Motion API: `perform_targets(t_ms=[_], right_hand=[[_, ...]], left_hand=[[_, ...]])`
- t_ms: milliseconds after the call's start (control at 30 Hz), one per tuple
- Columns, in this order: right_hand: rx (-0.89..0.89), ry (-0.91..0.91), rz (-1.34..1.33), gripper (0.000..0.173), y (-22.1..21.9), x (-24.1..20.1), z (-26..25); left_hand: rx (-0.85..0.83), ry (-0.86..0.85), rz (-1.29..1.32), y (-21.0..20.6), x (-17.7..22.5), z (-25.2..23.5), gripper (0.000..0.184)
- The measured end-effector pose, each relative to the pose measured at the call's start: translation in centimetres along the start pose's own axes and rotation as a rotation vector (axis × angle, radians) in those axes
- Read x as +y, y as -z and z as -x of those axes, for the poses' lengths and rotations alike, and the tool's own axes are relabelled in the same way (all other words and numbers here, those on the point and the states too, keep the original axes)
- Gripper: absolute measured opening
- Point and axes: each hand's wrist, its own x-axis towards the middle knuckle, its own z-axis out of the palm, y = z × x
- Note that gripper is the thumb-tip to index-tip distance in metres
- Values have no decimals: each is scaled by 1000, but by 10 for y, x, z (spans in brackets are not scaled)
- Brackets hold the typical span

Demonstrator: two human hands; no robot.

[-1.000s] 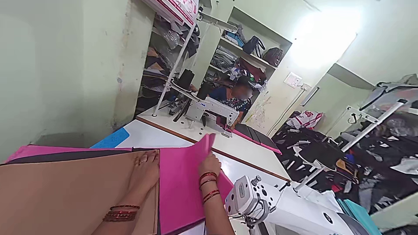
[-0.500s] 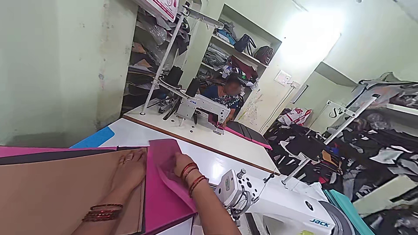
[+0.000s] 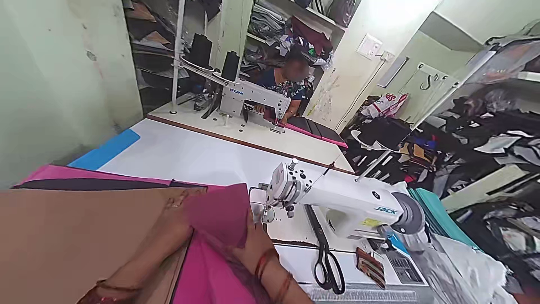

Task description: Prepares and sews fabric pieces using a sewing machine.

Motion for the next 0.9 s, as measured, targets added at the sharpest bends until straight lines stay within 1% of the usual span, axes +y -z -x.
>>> perform_targets(t_ms=[100,167,367,433,467,500,533,567,600,633,667,700,767,833,867,900], right_hand=[[-1,-69,-17,115,-15,39,54],[5,-121,-17,116,-19,66,77],[47,-237,-5,115,-13,145,114],[131,-238,4,115,-15,158,119],[247,-183,8,113,-19,161,121],[430,-50,7,106,-25,164,121],[617,133,3,95,-31,167,117],[739,308,7,81,-34,167,109],[752,413,13,65,-35,166,102],[664,425,24,54,-36,164,98],[531,378,48,49,-36,162,96],[456,332,74,48,-37,159,94],[426,284,125,49,-36,154,93],[427,261,157,50,-35,149,95],[437,251,170,55,-34,145,96],[448,238,191,64,-30,140,95]], left_hand=[[17,-82,43,-27,33,37,54],[-32,-95,27,-40,62,53,56],[-184,-128,-28,-77,139,73,56],[-229,-139,-75,-82,153,72,54],[-244,-152,-107,-83,156,72,52],[-232,-173,-120,-84,156,71,51],[-204,-195,-123,-86,155,70,50],[-197,-205,-113,-87,154,70,50],[-222,-201,-95,-85,154,69,51],[-240,-198,-69,-82,153,69,53],[-234,-205,-38,-81,150,71,57],[-203,-216,-20,-82,147,71,64],[-168,-228,-17,-84,145,69,75],[-194,-210,-61,-86,146,69,73],[-189,-209,-68,-87,146,70,70],[-193,-208,-61,-86,147,69,68]])
